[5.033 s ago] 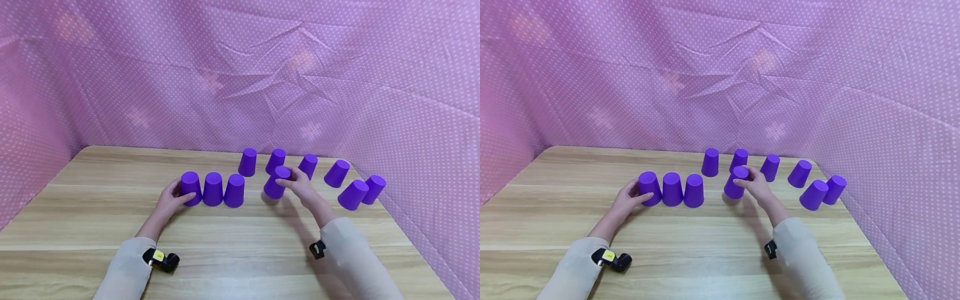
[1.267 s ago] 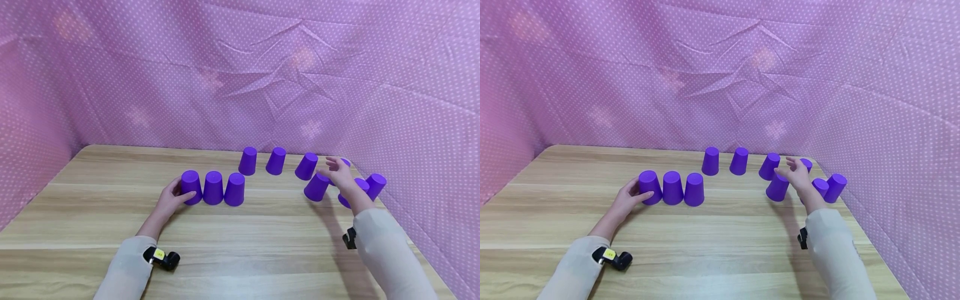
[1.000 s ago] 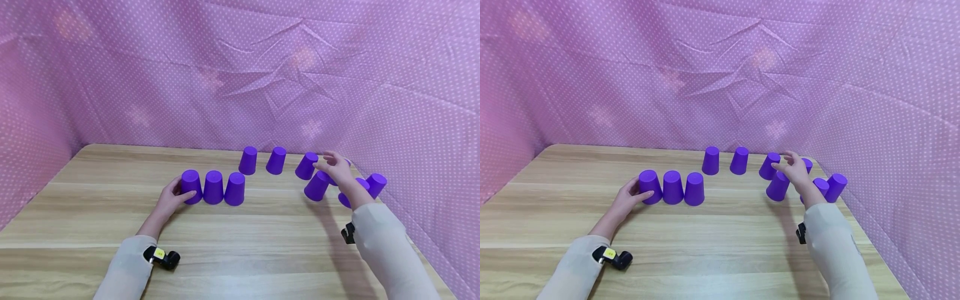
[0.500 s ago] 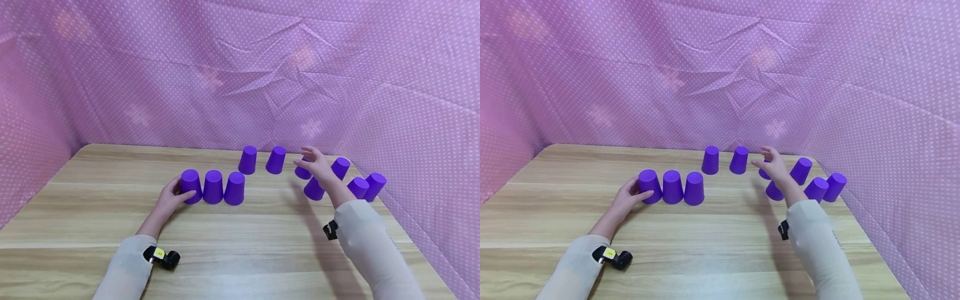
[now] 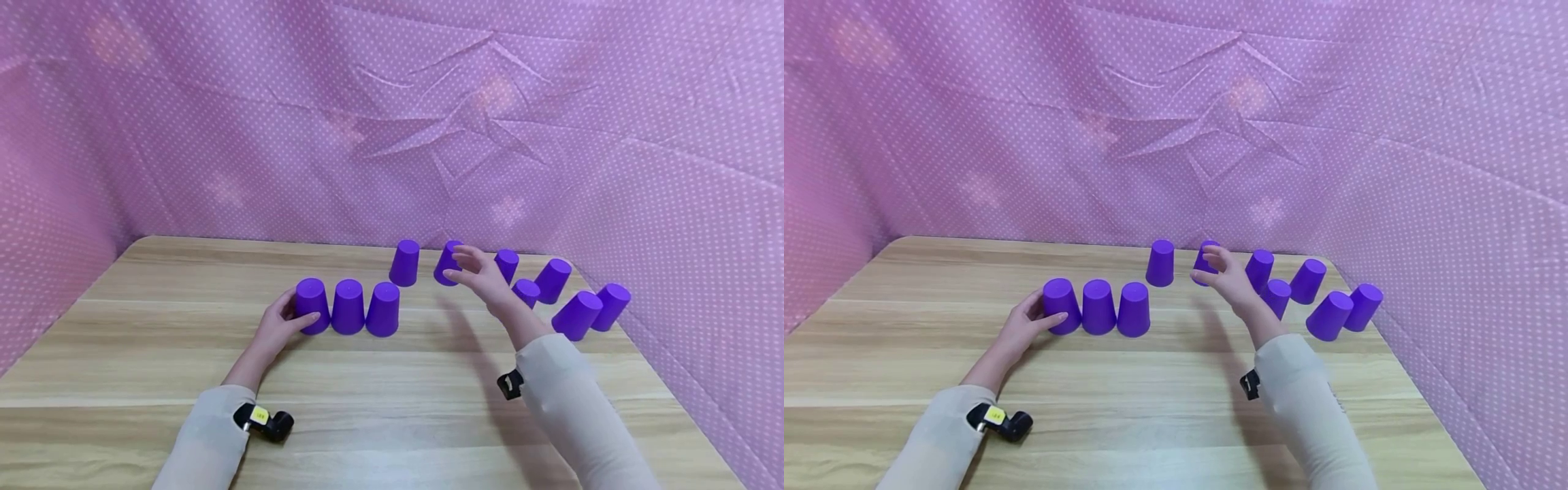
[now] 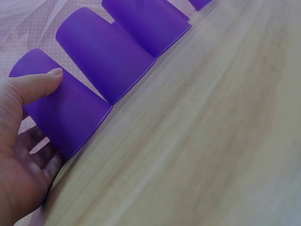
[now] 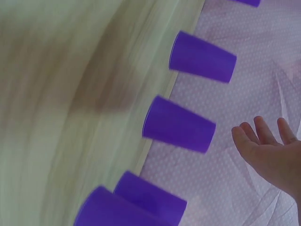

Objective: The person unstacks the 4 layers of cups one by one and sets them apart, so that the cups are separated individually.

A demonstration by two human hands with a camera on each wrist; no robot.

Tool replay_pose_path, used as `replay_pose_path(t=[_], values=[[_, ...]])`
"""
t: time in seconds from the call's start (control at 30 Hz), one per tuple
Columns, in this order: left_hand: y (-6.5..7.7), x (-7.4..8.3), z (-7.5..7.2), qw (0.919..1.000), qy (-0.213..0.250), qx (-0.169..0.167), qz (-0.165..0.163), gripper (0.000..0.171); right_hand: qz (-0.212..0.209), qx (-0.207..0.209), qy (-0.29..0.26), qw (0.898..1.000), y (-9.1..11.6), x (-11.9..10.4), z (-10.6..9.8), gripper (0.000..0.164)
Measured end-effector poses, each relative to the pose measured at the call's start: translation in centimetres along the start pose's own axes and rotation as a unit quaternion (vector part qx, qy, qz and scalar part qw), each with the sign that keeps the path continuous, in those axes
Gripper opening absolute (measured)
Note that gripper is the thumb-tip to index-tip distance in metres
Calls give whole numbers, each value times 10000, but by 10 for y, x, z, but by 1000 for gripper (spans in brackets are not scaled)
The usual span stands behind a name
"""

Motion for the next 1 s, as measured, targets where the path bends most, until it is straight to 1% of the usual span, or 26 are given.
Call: replay_pose_path(t=[0.27,0.5,0.67,0.77,1.0], values=[[1,2,-1,10000,-58,-5,15,69,-125,-104,-470,9988,0,4,32,54],[2,2,0,10000,-83,-13,-4,69,-126,-403,-682,9968,1,17,59,56],[1,0,1,10000,-65,-42,-42,69,-25,-545,-663,9963,3,27,77,58],[-1,-1,1,10000,-57,-47,-50,69,39,-580,-651,9962,4,32,85,57],[-1,0,1,10000,34,-13,19,68,207,-499,-798,9953,0,44,96,53]])
Point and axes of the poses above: each hand's wrist, its own y-axis away from the middle knuckle, its own z-axis out of the palm, x = y × z, the point moved 9 cm from there along -y, towards the middle knuckle, and after that the axes turned 14 degrees about -y, right-handed, at the moved point
